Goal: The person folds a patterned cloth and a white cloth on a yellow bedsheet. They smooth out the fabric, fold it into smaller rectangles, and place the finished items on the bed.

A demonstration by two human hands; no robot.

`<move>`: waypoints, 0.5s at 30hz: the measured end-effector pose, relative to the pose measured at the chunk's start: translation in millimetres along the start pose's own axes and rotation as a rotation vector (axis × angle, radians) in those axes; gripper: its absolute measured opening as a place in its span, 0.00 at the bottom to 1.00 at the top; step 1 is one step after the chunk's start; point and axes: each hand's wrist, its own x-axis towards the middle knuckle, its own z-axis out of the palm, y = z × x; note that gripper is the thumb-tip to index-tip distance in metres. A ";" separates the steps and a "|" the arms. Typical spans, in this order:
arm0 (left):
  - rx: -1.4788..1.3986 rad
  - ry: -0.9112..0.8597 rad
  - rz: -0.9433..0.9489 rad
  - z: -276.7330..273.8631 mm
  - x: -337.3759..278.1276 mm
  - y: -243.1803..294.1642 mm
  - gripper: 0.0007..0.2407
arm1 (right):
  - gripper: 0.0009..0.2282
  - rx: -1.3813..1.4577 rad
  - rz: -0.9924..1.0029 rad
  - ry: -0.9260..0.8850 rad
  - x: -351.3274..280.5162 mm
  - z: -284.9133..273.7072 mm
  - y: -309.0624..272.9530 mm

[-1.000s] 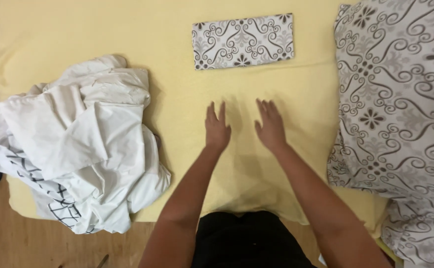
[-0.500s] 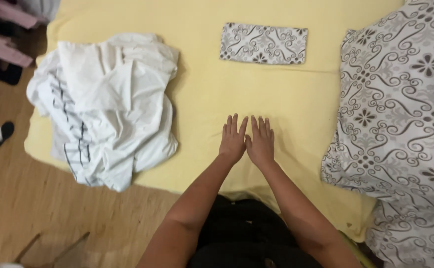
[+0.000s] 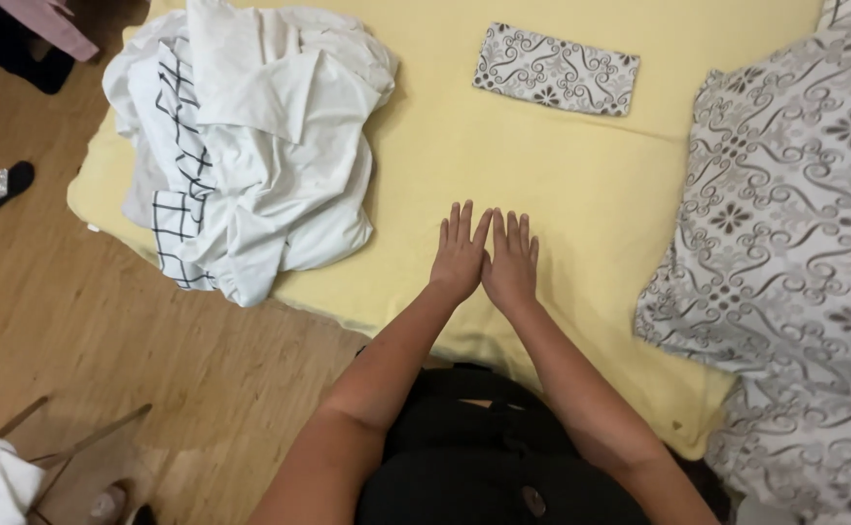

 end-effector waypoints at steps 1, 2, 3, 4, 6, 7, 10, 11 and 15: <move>-0.013 0.013 0.013 -3.6 -4.6 -4.7 0.34 | 0.33 0.000 0.016 0.006 -3.6 0.9 -7.7; -0.023 0.026 0.029 -8.3 -8.7 -11.0 0.35 | 0.33 0.004 0.034 0.013 -6.3 2.2 -17.0; -0.019 0.017 0.045 -11.6 -16.0 -16.0 0.35 | 0.33 0.009 0.051 0.020 -12.2 6.3 -24.5; -0.019 0.024 0.052 -18.0 -21.3 -25.1 0.35 | 0.33 0.015 0.060 0.032 -13.9 10.9 -35.7; -0.012 0.025 0.077 -30.9 -33.0 -44.6 0.36 | 0.34 0.028 0.086 0.054 -18.5 20.6 -59.6; -0.021 0.036 0.083 -36.5 -39.2 -54.5 0.36 | 0.33 0.025 0.087 0.075 -21.4 26.1 -71.6; -0.043 0.041 0.110 -46.8 -62.8 -78.7 0.37 | 0.33 0.029 0.111 0.117 -37.0 42.1 -104.8; -0.056 0.051 0.113 -49.9 -70.3 -86.0 0.38 | 0.32 0.032 0.111 0.136 -41.9 46.7 -115.7; -0.054 0.051 0.157 -51.5 -90.8 -114.7 0.39 | 0.32 0.025 0.138 0.164 -57.0 68.1 -144.9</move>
